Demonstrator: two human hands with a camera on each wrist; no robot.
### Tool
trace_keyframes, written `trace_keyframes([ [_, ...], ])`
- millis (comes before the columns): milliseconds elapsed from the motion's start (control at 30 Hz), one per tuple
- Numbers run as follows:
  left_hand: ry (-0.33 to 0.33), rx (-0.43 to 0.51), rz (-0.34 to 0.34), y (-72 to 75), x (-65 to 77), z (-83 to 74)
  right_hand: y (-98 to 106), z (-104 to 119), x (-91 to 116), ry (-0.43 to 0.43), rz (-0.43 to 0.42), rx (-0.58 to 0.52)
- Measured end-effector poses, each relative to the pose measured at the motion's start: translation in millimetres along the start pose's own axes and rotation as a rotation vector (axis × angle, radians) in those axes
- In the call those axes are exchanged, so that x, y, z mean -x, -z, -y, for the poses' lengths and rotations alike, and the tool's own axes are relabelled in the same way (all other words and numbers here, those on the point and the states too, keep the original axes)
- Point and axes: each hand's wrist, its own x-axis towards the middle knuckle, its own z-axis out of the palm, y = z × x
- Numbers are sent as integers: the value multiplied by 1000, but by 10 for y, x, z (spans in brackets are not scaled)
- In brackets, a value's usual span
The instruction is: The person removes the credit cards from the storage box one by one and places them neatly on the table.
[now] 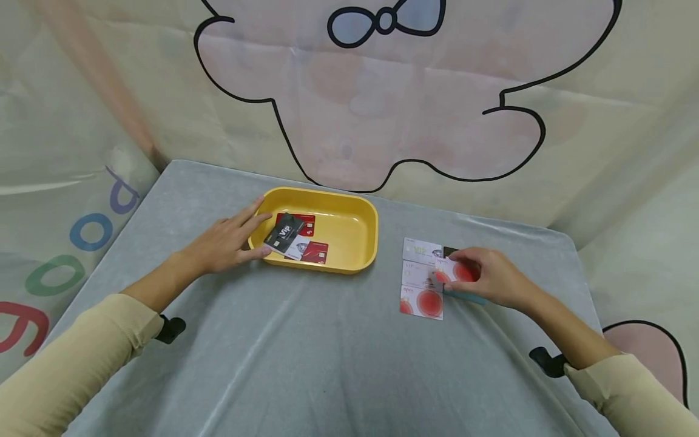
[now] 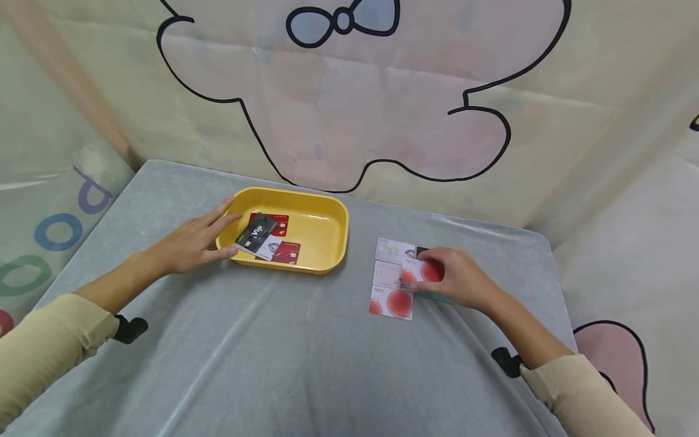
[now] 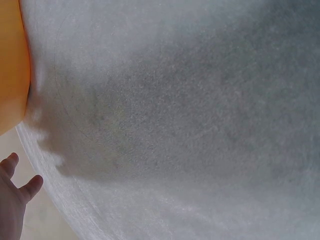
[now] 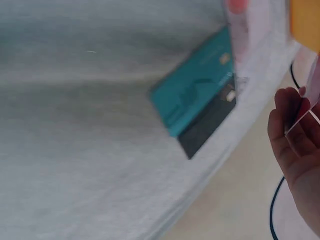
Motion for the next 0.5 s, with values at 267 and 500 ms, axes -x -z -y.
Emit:
trace_keyframes([
  [267, -3, -7, -2, 3, -6, 1, -204, -214, 193, 57, -56, 122],
  [500, -3, -4, 1, 5, -1, -6, -355, -327, 331, 108, -76, 192],
])
